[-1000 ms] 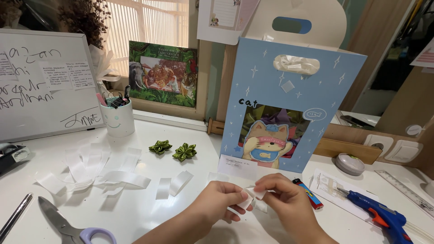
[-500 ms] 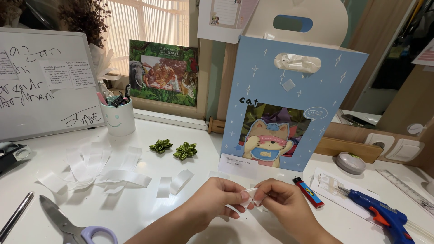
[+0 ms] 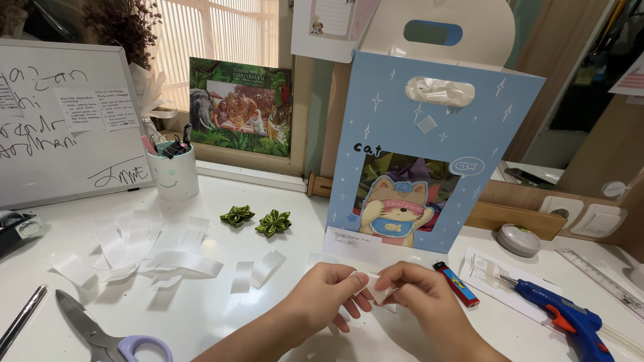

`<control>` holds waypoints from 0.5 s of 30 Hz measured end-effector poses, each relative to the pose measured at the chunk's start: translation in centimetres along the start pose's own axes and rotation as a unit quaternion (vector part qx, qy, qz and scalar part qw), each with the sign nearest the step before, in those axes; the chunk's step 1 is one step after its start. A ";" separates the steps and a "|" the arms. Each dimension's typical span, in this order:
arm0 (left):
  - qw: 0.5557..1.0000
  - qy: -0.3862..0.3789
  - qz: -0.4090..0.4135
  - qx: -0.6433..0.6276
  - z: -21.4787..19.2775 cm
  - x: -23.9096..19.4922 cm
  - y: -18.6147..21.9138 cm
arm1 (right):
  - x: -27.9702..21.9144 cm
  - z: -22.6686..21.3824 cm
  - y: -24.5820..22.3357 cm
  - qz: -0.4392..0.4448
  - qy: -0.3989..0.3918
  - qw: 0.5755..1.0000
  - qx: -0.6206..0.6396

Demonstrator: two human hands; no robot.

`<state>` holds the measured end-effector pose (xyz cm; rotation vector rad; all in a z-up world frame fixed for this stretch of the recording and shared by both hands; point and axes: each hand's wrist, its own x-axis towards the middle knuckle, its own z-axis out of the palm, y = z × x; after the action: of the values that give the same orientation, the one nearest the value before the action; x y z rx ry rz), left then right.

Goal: The person is preparing ribbon strips by cutting them and sealing the edges with a lighter, then using a glue gun for assembly.

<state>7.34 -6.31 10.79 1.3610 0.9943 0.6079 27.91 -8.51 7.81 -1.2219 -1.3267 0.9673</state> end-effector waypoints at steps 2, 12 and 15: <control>1.000 -0.004 0.003 -0.002 0.0 0.0 0.0 | 0.0 0.2 -0.2 0.022 0.006 0.998 0.059; 0.998 -0.060 0.008 -0.002 0.3 -0.4 -0.2 | -0.5 1.2 -2.9 0.143 0.006 0.990 0.016; 0.997 -0.073 -0.004 -0.001 0.2 0.3 -0.8 | -0.3 0.4 -1.8 0.101 -0.030 0.994 0.005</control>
<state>7.55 -6.27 9.90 1.3782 0.8806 0.4967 27.24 -9.09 9.49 -1.3467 -1.2600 1.1601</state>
